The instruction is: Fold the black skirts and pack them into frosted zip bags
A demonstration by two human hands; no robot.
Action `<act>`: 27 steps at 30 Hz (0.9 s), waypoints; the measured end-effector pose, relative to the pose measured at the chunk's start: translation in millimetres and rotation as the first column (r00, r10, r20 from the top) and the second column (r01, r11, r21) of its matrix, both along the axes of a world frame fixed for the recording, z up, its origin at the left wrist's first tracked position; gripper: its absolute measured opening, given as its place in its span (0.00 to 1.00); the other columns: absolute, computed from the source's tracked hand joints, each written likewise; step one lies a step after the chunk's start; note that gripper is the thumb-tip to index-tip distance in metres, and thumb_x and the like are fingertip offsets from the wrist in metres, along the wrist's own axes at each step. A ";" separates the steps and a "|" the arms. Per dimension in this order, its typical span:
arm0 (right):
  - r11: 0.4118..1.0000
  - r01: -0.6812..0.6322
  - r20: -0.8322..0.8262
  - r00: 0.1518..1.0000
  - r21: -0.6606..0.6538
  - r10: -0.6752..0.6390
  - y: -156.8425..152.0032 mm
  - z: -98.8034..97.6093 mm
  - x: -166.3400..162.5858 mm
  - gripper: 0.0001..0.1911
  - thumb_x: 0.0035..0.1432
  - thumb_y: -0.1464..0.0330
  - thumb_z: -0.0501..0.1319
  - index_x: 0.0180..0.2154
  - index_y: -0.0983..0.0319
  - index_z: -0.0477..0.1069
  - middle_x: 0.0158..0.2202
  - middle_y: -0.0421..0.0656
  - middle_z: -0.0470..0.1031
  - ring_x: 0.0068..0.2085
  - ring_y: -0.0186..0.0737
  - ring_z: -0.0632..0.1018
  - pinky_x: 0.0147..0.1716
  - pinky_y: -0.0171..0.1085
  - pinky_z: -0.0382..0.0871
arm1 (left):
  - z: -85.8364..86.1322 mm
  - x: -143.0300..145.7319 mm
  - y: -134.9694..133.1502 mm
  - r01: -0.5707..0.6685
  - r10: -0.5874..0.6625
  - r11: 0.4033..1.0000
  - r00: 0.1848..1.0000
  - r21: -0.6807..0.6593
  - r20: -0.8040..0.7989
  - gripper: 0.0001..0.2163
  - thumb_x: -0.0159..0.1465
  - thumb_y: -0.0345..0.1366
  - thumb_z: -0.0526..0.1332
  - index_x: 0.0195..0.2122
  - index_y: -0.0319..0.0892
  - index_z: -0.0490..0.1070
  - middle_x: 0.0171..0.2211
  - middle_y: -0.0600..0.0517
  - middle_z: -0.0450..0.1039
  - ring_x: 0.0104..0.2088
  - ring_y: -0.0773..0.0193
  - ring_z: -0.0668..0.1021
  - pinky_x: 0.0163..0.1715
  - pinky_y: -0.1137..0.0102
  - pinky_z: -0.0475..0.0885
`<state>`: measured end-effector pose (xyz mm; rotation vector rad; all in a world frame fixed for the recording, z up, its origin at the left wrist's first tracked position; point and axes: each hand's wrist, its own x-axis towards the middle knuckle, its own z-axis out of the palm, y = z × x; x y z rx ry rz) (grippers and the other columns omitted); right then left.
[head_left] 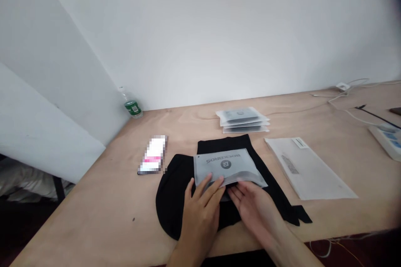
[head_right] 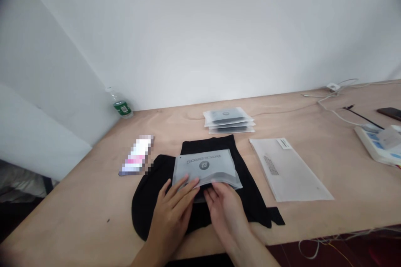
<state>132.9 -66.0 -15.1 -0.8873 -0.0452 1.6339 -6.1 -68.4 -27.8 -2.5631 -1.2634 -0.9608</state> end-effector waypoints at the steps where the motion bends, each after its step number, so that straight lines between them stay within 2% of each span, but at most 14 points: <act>1: 0.998 -0.066 0.063 0.996 0.005 0.066 -10.7 1.2 9.0 0.11 0.45 0.74 0.62 0.35 0.59 0.73 0.41 0.42 0.77 0.48 0.42 0.74 0.52 0.41 0.64 | 1.9 1.2 0.0 -0.035 0.034 0.999 0.998 0.022 0.053 0.11 0.60 0.24 0.54 0.39 0.44 0.69 0.43 0.53 0.76 0.48 0.55 0.74 0.51 0.49 0.61; 3: 0.968 -0.250 0.262 0.936 0.019 0.236 -27.0 7.2 28.3 0.15 0.43 0.70 0.64 0.38 0.60 0.73 0.42 0.45 0.77 0.47 0.45 0.75 0.50 0.44 0.66 | 5.8 4.3 3.0 -0.065 0.062 0.998 0.991 0.015 0.116 0.05 0.59 0.26 0.57 0.34 0.43 0.68 0.37 0.53 0.77 0.43 0.57 0.75 0.52 0.51 0.59; 4: 0.945 -0.326 0.408 0.867 0.035 0.284 -30.4 11.9 37.1 0.16 0.45 0.68 0.65 0.40 0.60 0.73 0.41 0.46 0.77 0.45 0.47 0.76 0.48 0.46 0.67 | 7.8 5.8 5.9 -0.065 0.064 0.998 0.992 -0.003 0.106 0.05 0.59 0.27 0.58 0.34 0.43 0.68 0.35 0.53 0.76 0.41 0.58 0.75 0.50 0.53 0.61; 5: 0.928 -0.368 0.566 0.779 0.063 0.271 -29.6 17.2 44.3 0.17 0.47 0.65 0.63 0.42 0.60 0.73 0.41 0.47 0.77 0.43 0.47 0.76 0.47 0.47 0.68 | 9.7 7.1 9.5 -0.063 0.065 0.998 0.995 -0.022 0.070 0.05 0.58 0.28 0.58 0.35 0.42 0.68 0.35 0.52 0.76 0.40 0.58 0.75 0.48 0.55 0.63; 6: 0.919 -0.379 0.720 0.667 0.110 0.189 -24.4 22.3 49.4 0.16 0.50 0.63 0.61 0.43 0.59 0.73 0.41 0.47 0.77 0.43 0.47 0.76 0.46 0.47 0.68 | 11.5 8.4 13.5 -0.063 0.064 0.997 0.998 -0.038 0.015 0.06 0.58 0.28 0.59 0.36 0.43 0.68 0.35 0.52 0.75 0.39 0.58 0.74 0.44 0.58 0.65; 8: 0.894 -0.373 0.916 0.390 0.248 -0.091 -3.3 29.0 51.9 0.14 0.55 0.63 0.57 0.44 0.56 0.72 0.44 0.44 0.75 0.45 0.45 0.75 0.48 0.47 0.65 | 13.7 10.6 21.1 -0.068 0.062 0.996 0.991 -0.050 -0.120 0.05 0.58 0.28 0.57 0.34 0.43 0.68 0.34 0.51 0.73 0.35 0.58 0.73 0.36 0.62 0.66; 10: 0.828 -0.476 0.954 0.099 0.296 -0.284 24.3 27.1 44.7 0.15 0.58 0.64 0.53 0.47 0.55 0.71 0.51 0.43 0.71 0.52 0.45 0.69 0.53 0.48 0.59 | 13.0 12.3 26.3 -0.061 0.052 0.997 0.976 -0.038 -0.212 0.05 0.59 0.27 0.56 0.30 0.43 0.67 0.30 0.51 0.71 0.31 0.59 0.71 0.31 0.64 0.65; 12: 0.768 -0.618 0.939 -0.139 0.168 -0.316 47.1 15.9 31.2 0.18 0.60 0.63 0.50 0.50 0.54 0.68 0.57 0.44 0.63 0.58 0.50 0.61 0.54 0.54 0.54 | 8.9 12.7 28.3 -0.047 0.041 0.999 0.970 -0.019 -0.241 0.06 0.59 0.26 0.54 0.28 0.42 0.67 0.28 0.51 0.69 0.30 0.60 0.70 0.29 0.66 0.65; 15: 0.713 -0.698 0.870 -0.389 -0.064 -0.303 59.8 -9.2 11.3 0.23 0.60 0.58 0.49 0.56 0.51 0.60 0.62 0.45 0.55 0.61 0.61 0.53 0.52 0.66 0.46 | 0.0 7.2 26.8 -0.032 0.028 0.999 0.972 -0.013 -0.234 0.07 0.59 0.25 0.53 0.30 0.41 0.68 0.29 0.51 0.70 0.31 0.61 0.70 0.29 0.67 0.65; 18: 0.704 -0.700 0.786 -0.502 -0.123 -0.361 54.8 -26.7 3.3 0.29 0.58 0.53 0.50 0.60 0.51 0.52 0.63 0.47 0.51 0.61 0.66 0.49 0.50 0.70 0.40 | -3.3 -10.0 23.2 -0.027 0.019 0.999 0.974 -0.032 -0.226 0.07 0.59 0.27 0.54 0.29 0.42 0.69 0.29 0.51 0.70 0.30 0.61 0.70 0.28 0.67 0.65; 22: 0.697 -0.708 0.745 -0.526 -0.115 -0.410 48.9 -28.3 6.0 0.35 0.54 0.46 0.49 0.60 0.53 0.52 0.62 0.50 0.52 0.61 0.67 0.50 0.50 0.69 0.40 | 4.2 -46.7 19.3 0.034 -0.056 0.989 0.987 -0.142 -0.154 0.07 0.56 0.28 0.57 0.34 0.44 0.70 0.34 0.51 0.71 0.35 0.60 0.70 0.33 0.65 0.66; 25: 0.651 -0.757 0.723 -0.484 -0.062 -0.493 44.4 -24.2 4.9 0.28 0.58 0.52 0.50 0.57 0.55 0.58 0.60 0.51 0.58 0.59 0.61 0.56 0.52 0.66 0.43 | 6.8 -68.6 18.8 0.068 -0.086 0.984 0.991 -0.163 -0.103 0.11 0.57 0.24 0.56 0.38 0.45 0.70 0.37 0.51 0.72 0.39 0.60 0.70 0.37 0.64 0.66; 27: 0.554 -0.832 0.701 -0.384 0.020 -0.602 38.6 -23.5 -0.6 0.20 0.60 0.58 0.51 0.52 0.55 0.63 0.56 0.47 0.64 0.57 0.53 0.61 0.54 0.60 0.45 | 4.3 -75.3 19.5 0.066 -0.078 0.991 0.992 -0.115 -0.099 0.10 0.59 0.24 0.55 0.36 0.44 0.71 0.36 0.51 0.73 0.38 0.61 0.71 0.36 0.65 0.66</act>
